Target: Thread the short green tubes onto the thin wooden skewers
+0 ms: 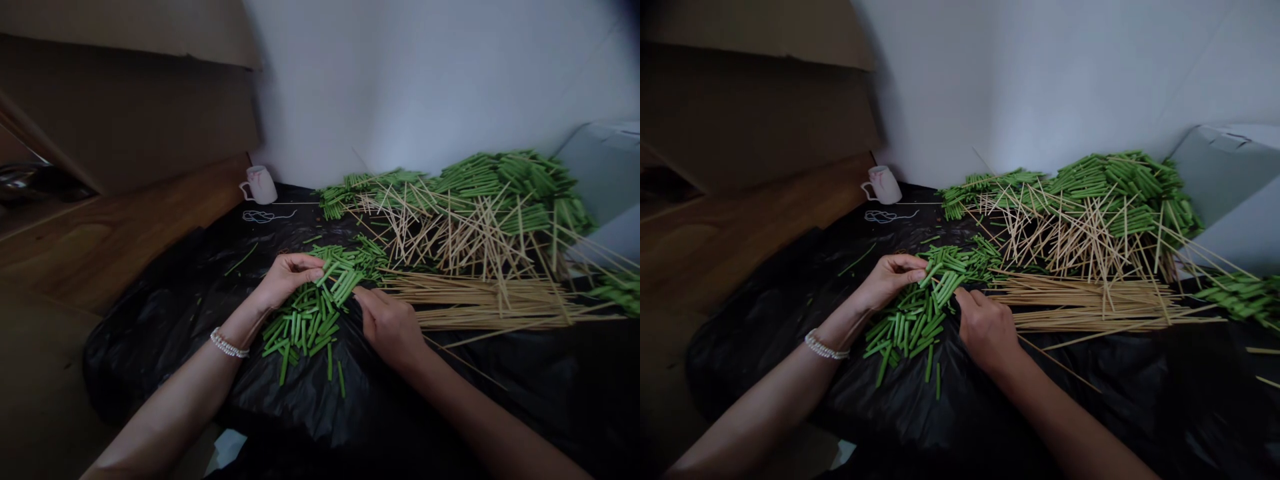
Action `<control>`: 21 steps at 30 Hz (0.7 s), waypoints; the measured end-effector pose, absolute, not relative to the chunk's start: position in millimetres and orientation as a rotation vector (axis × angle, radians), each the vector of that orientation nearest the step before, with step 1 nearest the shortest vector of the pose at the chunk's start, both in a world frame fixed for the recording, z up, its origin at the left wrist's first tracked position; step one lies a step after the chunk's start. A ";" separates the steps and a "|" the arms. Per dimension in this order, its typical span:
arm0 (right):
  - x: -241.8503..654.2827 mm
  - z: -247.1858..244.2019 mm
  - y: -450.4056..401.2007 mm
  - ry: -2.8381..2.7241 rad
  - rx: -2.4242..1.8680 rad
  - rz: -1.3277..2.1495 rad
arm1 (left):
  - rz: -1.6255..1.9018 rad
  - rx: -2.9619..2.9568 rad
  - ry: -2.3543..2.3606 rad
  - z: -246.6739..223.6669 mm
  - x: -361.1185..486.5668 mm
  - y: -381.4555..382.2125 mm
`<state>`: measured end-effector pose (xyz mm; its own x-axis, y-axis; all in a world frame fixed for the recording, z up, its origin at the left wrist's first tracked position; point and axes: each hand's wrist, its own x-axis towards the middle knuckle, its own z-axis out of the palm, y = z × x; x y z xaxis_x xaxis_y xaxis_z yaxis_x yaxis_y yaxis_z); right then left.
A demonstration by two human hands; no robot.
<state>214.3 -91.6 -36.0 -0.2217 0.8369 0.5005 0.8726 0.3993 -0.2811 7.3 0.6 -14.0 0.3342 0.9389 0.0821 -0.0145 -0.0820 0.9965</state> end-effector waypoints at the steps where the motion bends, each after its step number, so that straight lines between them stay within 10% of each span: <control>1: 214.4 -36.4 -91.5 -2.074 -1.454 -0.067 | 1.009 1.411 0.908 -14.9 8.1 0.5; 21: 211.9 -35.9 -92.2 -2.076 -1.483 -0.055 | 0.959 1.454 0.978 -12.3 12.7 -3.1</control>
